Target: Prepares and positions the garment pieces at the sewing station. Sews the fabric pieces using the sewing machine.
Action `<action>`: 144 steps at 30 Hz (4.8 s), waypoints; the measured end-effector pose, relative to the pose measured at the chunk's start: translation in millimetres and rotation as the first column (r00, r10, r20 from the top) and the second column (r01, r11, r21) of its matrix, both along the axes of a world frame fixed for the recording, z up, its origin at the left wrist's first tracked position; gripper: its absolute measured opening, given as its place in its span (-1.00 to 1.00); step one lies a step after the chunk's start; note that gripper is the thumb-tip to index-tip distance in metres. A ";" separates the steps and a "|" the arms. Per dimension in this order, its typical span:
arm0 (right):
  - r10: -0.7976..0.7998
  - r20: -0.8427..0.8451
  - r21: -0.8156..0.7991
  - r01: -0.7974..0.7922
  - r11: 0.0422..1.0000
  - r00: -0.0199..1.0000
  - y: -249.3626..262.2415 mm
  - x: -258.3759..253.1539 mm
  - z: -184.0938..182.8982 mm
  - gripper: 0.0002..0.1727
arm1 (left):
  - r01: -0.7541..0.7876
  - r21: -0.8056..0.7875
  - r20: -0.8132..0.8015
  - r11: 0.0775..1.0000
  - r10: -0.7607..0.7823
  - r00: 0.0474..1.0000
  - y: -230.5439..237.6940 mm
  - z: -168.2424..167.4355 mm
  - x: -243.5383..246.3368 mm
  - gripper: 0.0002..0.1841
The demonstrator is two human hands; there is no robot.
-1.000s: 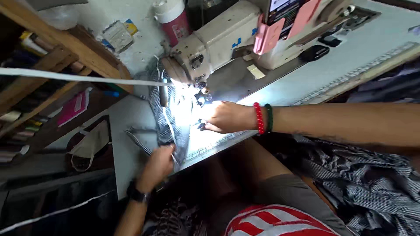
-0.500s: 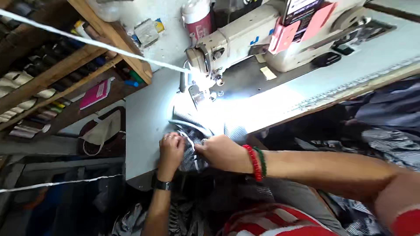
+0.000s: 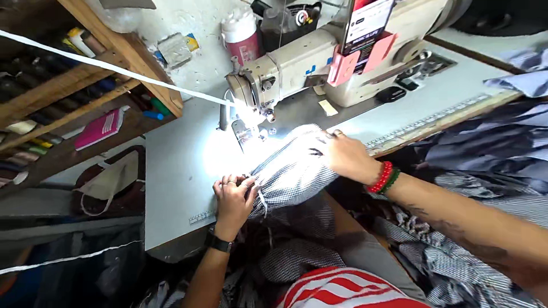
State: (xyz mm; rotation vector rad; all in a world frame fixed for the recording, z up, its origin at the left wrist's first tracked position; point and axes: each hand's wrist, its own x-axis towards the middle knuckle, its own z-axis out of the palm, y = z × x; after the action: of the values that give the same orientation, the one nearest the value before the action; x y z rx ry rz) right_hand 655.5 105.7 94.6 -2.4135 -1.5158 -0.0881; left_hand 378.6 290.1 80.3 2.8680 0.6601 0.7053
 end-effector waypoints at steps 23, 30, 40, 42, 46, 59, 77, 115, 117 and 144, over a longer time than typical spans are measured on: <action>0.322 -0.204 0.185 -0.287 0.940 0.925 140.6 -75.3 12.2 -0.74 | 0.086 -0.111 -0.219 0.990 -0.109 0.970 40.3 12.4 9.5 -0.53; 0.178 -0.027 0.091 -0.174 0.980 0.984 59.2 -15.3 -0.9 -0.53 | 0.042 -0.039 -0.288 0.998 -0.051 0.956 62.0 18.2 29.2 -0.50; 0.169 -0.146 0.029 -0.166 0.986 0.975 107.6 11.7 27.4 -0.56 | 0.038 -0.085 -0.431 0.996 -0.071 0.900 87.7 35.0 60.4 -0.46; 0.287 -0.024 0.186 -0.278 0.942 0.958 84.9 0.4 21.9 -0.52 | 0.028 -0.174 -0.519 0.984 -0.116 0.847 80.6 43.2 56.5 -0.42; 0.250 -0.026 0.072 -0.248 0.966 0.968 66.7 9.0 0.5 -0.48 | 0.150 -0.134 -0.400 0.980 -0.191 0.896 73.4 30.9 53.7 -0.52; 0.454 0.084 0.107 -0.461 0.881 0.887 47.0 2.8 -5.6 -0.79 | 0.199 -0.201 -0.439 0.959 -0.269 0.857 66.7 29.5 41.9 -0.45; 0.561 0.108 0.083 -0.570 0.817 0.821 31.9 -9.6 -3.9 -0.67 | 0.157 -0.304 -0.558 0.940 -0.309 0.770 50.6 45.8 40.9 -0.39; 0.469 0.039 0.028 -0.470 0.882 0.882 26.9 14.4 -6.1 -0.82 | 0.178 -0.282 -0.501 0.943 -0.303 0.811 41.7 36.0 26.1 -0.38; 0.523 0.107 0.054 -0.530 0.846 0.846 27.2 15.3 -2.0 -0.79 | 0.205 -0.292 -0.527 0.934 -0.336 0.781 36.7 42.9 27.5 -0.33; 0.273 0.011 0.009 -0.273 0.962 0.962 27.0 -12.4 1.4 -0.70 | 0.276 -0.202 -0.367 0.940 -0.334 0.868 56.1 24.0 24.8 -0.47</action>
State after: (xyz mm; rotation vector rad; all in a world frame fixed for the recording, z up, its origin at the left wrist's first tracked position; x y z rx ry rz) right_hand 643.1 132.7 96.0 -2.1730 -1.8309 -0.0494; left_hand 403.4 346.3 104.3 2.8973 0.2597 0.0237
